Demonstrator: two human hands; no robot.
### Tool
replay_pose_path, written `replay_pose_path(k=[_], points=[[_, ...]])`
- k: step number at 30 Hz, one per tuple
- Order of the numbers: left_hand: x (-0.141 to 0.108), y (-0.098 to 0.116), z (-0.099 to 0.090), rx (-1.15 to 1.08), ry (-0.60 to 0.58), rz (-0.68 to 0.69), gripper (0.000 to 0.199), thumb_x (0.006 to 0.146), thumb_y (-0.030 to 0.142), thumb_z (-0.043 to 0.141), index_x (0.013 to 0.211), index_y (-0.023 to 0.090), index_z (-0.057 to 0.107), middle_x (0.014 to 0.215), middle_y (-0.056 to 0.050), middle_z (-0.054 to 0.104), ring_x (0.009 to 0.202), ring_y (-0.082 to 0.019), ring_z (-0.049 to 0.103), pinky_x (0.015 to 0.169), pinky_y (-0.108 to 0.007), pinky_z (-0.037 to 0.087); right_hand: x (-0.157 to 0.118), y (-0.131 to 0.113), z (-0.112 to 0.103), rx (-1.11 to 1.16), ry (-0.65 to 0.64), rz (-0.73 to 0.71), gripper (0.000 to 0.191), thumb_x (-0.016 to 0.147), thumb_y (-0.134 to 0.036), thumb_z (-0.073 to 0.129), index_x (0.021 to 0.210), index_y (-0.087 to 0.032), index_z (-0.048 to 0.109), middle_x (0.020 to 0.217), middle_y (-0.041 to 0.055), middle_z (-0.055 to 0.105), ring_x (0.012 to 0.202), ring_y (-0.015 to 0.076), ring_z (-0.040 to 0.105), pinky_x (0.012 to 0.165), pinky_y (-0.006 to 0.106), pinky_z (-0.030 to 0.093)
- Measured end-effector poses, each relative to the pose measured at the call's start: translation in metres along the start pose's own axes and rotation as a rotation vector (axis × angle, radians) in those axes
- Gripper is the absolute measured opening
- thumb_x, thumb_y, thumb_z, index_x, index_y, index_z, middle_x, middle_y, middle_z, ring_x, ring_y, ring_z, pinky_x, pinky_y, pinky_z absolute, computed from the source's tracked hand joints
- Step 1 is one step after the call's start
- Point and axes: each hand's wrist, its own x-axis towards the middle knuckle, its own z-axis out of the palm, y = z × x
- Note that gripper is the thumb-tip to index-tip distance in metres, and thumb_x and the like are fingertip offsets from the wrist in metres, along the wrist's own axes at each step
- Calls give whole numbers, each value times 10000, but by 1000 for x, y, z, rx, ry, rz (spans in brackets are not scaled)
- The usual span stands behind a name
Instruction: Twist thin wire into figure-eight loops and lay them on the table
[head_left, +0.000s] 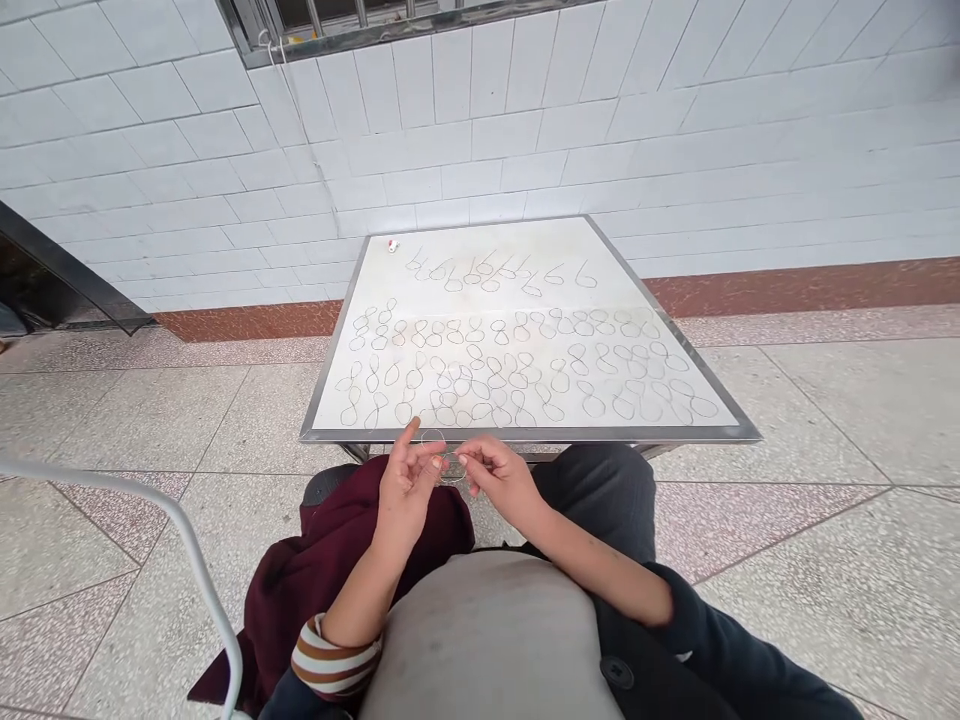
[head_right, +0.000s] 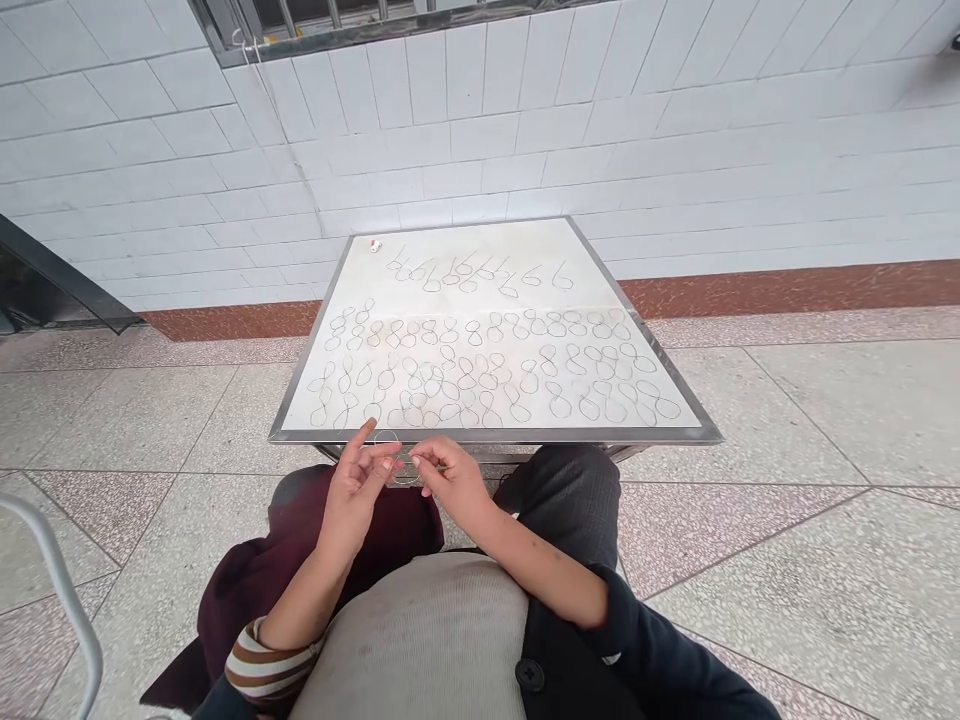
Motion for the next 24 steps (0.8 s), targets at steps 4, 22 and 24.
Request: replay_pose_path(k=[4, 22, 24], points=[[0, -2, -2, -50, 34, 22, 541, 901, 371, 581, 1406, 238, 442, 1143, -103, 672, 930, -187, 638, 785, -309, 487, 2, -2, 0, 97, 13, 91, 187, 869, -401, 581, 920, -227, 622, 696, -26, 558, 511, 109, 536, 536, 280, 474], [56, -134, 9, 372, -345, -217, 313, 781, 261, 600, 1069, 152, 658, 690, -27, 662, 634, -181, 605, 671, -320, 446, 137, 0, -7, 8, 41, 116, 129, 778, -317, 619, 844, -207, 626, 752, -17, 567, 686, 119, 578, 557, 231, 527], [69, -144, 12, 482, -411, -179, 334, 788, 233, 605, 1111, 170, 662, 757, -43, 679, 742, -217, 631, 764, -367, 447, 175, -5, -7, -24, 57, 112, 95, 792, -282, 616, 844, -203, 624, 773, -14, 578, 696, 114, 586, 587, 232, 533]])
